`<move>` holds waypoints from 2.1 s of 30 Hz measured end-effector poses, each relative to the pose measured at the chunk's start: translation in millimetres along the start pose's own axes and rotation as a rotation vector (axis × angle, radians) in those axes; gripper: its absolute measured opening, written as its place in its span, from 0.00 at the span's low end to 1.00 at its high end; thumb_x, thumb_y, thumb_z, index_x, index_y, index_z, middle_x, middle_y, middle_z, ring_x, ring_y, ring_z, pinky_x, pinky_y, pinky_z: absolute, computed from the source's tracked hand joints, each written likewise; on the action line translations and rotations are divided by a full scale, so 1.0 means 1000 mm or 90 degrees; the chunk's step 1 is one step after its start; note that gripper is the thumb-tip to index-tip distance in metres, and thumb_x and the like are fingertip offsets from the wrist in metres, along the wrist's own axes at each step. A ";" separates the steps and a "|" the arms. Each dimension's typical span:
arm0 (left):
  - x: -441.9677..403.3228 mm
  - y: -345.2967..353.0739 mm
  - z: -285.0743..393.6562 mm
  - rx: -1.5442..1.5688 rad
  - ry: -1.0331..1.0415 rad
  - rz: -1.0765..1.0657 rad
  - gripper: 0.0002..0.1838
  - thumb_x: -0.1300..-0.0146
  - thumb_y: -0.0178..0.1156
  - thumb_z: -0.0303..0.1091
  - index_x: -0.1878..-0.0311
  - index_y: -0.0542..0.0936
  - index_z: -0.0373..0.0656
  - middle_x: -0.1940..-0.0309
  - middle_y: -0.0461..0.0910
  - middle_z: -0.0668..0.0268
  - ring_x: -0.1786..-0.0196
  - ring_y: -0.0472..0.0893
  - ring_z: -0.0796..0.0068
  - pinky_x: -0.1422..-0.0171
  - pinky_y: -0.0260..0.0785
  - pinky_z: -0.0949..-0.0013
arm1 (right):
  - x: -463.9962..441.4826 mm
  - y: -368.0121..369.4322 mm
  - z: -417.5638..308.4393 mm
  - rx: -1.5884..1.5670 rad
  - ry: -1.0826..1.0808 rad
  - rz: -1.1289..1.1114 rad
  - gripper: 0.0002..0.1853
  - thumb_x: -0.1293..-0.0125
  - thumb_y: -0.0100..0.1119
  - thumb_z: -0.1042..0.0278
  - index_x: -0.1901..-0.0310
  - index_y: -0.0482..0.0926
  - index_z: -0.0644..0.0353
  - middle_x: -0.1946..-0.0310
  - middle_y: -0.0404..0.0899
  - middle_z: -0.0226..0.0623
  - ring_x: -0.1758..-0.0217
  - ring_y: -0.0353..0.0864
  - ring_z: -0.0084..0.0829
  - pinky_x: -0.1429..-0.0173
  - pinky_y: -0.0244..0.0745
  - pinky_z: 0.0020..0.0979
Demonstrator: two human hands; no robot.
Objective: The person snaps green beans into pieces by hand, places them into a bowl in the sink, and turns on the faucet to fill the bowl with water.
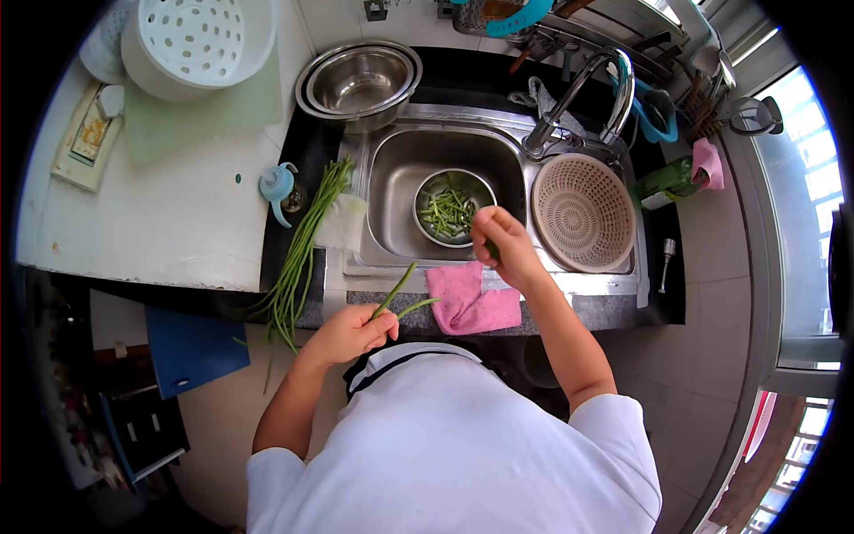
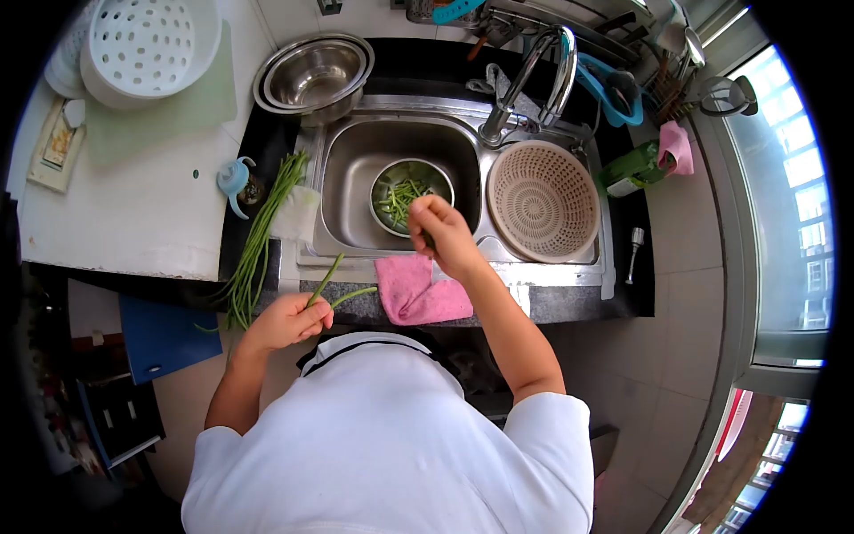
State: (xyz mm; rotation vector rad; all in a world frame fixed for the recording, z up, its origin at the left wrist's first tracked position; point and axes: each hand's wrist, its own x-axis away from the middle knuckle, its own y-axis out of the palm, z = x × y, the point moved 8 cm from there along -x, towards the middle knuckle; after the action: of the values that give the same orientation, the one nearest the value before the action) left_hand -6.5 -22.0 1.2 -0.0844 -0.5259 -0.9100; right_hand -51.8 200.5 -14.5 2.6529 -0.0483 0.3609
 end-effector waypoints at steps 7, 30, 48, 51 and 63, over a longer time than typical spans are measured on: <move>-0.013 0.002 0.003 0.038 -0.087 -0.075 0.16 0.32 0.46 0.39 0.69 0.74 0.37 0.86 0.64 0.75 0.86 0.59 0.88 0.82 0.51 0.81 | 0.052 0.098 0.068 0.305 0.304 -0.506 0.21 0.33 0.47 0.49 0.68 0.76 0.60 0.78 0.67 0.22 0.77 0.62 0.14 0.75 0.56 0.18; -0.046 -0.019 -0.013 0.292 0.099 0.250 0.15 0.30 0.40 0.44 0.64 0.70 0.44 0.83 0.72 0.66 0.83 0.72 0.78 0.83 0.59 0.79 | 0.031 0.104 0.020 0.635 -0.360 -0.038 0.15 0.32 0.48 0.60 0.73 0.69 0.61 0.81 0.71 0.38 0.79 0.71 0.29 0.74 0.66 0.30; -0.031 -0.013 0.005 0.159 0.134 0.201 0.13 0.31 0.45 0.38 0.57 0.74 0.41 0.76 0.70 0.73 0.83 0.61 0.89 0.80 0.53 0.84 | -0.025 0.054 -0.037 0.462 -0.269 0.032 0.11 0.38 0.57 0.65 0.63 0.74 0.65 0.76 0.73 0.31 0.71 0.68 0.18 0.65 0.66 0.22; -0.006 -0.024 0.042 0.029 0.271 0.360 0.09 0.35 0.54 0.36 0.61 0.76 0.39 0.75 0.71 0.76 0.76 0.63 0.92 0.73 0.56 0.86 | 0.002 0.086 -0.048 0.464 -0.273 -0.054 0.10 0.41 0.61 0.66 0.64 0.75 0.64 0.75 0.74 0.31 0.71 0.68 0.19 0.65 0.67 0.22; 0.038 -0.001 0.129 -0.221 0.437 0.462 0.09 0.49 0.65 0.24 0.65 0.76 0.40 0.75 0.68 0.76 0.79 0.58 0.92 0.75 0.49 0.86 | 0.048 0.133 -0.077 0.498 -0.396 -0.204 0.08 0.49 0.65 0.73 0.67 0.76 0.61 0.74 0.75 0.35 0.72 0.75 0.32 0.69 0.70 0.27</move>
State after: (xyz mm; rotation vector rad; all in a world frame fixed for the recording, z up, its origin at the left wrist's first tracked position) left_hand -39.5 -13.7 131.3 -0.2479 0.3077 -0.2632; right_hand -36.6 117.6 122.0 3.3406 0.3937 -0.6992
